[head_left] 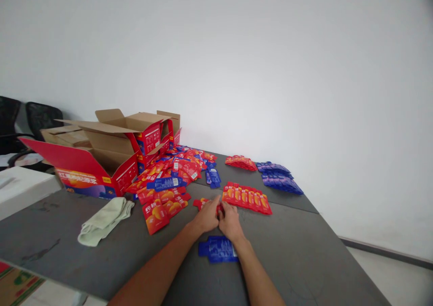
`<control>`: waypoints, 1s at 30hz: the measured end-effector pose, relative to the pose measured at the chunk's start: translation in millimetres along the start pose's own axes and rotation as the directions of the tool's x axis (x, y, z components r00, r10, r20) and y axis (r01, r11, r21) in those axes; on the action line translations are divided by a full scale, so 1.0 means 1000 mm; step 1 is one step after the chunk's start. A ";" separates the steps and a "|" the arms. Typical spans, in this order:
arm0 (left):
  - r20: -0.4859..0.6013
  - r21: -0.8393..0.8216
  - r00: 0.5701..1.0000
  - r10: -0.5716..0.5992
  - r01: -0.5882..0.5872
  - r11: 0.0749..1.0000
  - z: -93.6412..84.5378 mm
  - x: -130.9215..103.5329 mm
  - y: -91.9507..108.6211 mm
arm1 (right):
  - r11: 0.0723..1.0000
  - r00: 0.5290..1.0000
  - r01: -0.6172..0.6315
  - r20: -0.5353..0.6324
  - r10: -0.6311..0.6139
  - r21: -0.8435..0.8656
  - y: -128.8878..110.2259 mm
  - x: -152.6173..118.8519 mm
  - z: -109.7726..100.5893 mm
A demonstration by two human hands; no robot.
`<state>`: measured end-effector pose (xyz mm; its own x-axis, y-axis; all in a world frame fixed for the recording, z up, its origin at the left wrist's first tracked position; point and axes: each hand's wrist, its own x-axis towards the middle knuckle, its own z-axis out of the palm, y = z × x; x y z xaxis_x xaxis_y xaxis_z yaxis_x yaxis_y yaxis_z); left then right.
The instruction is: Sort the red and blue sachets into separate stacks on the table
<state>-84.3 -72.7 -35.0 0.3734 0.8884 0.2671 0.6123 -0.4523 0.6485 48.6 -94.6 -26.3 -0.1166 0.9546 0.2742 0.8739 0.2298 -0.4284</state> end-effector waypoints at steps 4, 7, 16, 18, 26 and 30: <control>0.034 -0.123 0.994 0.105 -0.100 0.987 -0.004 0.001 0.002 | 0.999 1.000 -0.005 0.016 0.004 0.033 0.001 -0.002 0.000; -0.028 -0.067 0.999 0.018 -0.020 0.998 -0.010 0.004 -0.003 | 1.000 1.000 -0.008 -0.011 0.008 0.016 0.002 -0.002 0.003; -0.207 -0.004 0.945 -0.252 0.257 0.966 -0.034 0.005 -0.036 | 0.986 0.996 -0.060 -0.055 0.069 0.153 -0.001 0.000 -0.007; -0.240 -0.094 0.932 -0.273 0.257 0.962 -0.035 0.007 -0.039 | 0.975 0.995 -0.066 -0.057 0.080 0.213 -0.003 -0.001 -0.012; -0.260 -0.646 0.850 -0.459 0.200 0.737 -0.027 0.016 -0.035 | 0.844 0.984 -0.141 -0.023 0.178 0.517 0.002 0.002 -0.015; -0.072 -0.795 0.897 -0.436 0.212 0.568 -0.025 0.013 -0.031 | 0.736 0.979 -0.142 -0.014 0.201 0.662 0.005 0.003 -0.014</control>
<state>-115.8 -44.6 -33.8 0.0174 0.9998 0.0079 -0.1274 -0.0056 0.9918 59.0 -93.3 -15.7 0.0683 0.9786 0.1941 0.3475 0.1590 -0.9241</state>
